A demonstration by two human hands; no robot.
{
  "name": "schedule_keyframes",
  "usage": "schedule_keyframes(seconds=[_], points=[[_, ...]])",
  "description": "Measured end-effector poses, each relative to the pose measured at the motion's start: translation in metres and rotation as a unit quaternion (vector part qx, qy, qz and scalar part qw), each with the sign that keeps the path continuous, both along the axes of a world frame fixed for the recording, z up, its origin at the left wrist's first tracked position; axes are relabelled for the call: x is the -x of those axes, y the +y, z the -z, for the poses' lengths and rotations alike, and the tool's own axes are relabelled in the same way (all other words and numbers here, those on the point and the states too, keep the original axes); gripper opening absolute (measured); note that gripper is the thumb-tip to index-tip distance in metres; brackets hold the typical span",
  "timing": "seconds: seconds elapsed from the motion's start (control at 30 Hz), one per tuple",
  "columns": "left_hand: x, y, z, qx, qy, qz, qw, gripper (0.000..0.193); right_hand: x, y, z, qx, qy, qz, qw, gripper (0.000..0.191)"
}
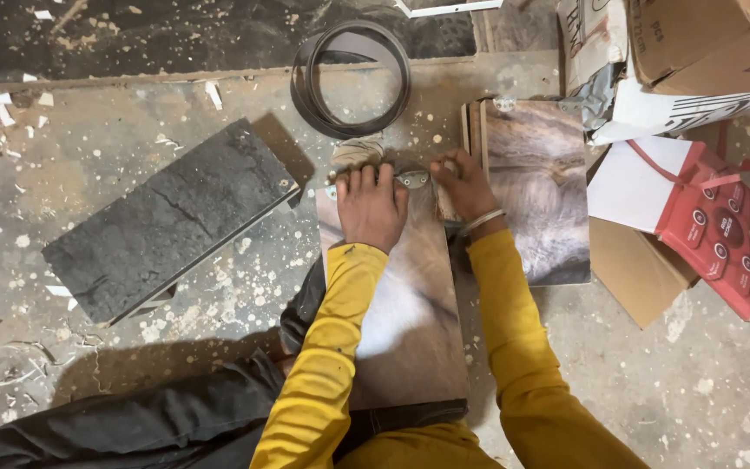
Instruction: The person sits on the workshop floor and stacks printed decorative panels one at a time, aligning each panel by hand and pressing it flat onto the pile. They pick panels from the floor beside them, turn them over, and build up a stack next to a stack of framed boards.
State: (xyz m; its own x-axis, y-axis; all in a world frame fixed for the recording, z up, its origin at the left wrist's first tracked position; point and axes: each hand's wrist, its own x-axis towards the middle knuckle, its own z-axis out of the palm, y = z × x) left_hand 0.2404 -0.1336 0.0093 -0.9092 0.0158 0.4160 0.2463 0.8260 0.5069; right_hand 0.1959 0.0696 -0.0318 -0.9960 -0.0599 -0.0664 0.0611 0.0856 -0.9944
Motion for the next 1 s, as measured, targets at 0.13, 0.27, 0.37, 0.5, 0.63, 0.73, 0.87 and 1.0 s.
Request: schedule_keyframes(seconds=[0.13, 0.27, 0.37, 0.5, 0.63, 0.73, 0.87, 1.0], points=[[-0.001, 0.000, 0.000, 0.001, 0.000, -0.002, 1.000, 0.020, -0.041, -0.002, -0.008, -0.164, 0.069, 0.033, 0.984, 0.023], [0.000, -0.001, 0.000, -0.005, -0.013, 0.000, 1.000, 0.020, -0.128, -0.002, -0.022, -0.150, -0.029, 0.068, 0.986, 0.020], [0.001, -0.001, 0.002, -0.007, -0.030, 0.018, 0.999, 0.021, -0.159, 0.002, -0.023, -0.115, -0.098, 0.078, 0.985, 0.019], [-0.001, -0.001, 0.004, 0.000, -0.010, 0.009, 1.000, 0.022, -0.115, 0.004, -0.016, -0.116, -0.036, 0.038, 0.992, 0.017], [-0.003, -0.002, 0.001, 0.005, 0.008, -0.001, 1.000, 0.022, -0.029, 0.001, -0.012, -0.107, -0.001, 0.002, 0.994, 0.020], [-0.005, -0.002, -0.002, 0.000, 0.002, 0.001, 1.000, 0.022, -0.001, 0.006, -0.010, -0.093, -0.002, -0.041, 0.995, 0.022], [-0.006, 0.001, -0.001, -0.002, -0.022, 0.010, 1.000, 0.019, -0.052, 0.017, -0.011, -0.174, 0.043, -0.048, 0.983, 0.024], [-0.003, 0.004, 0.003, 0.005, 0.006, 0.009, 1.000, 0.020, -0.141, 0.024, -0.020, -0.150, -0.083, -0.021, 0.985, 0.020]])
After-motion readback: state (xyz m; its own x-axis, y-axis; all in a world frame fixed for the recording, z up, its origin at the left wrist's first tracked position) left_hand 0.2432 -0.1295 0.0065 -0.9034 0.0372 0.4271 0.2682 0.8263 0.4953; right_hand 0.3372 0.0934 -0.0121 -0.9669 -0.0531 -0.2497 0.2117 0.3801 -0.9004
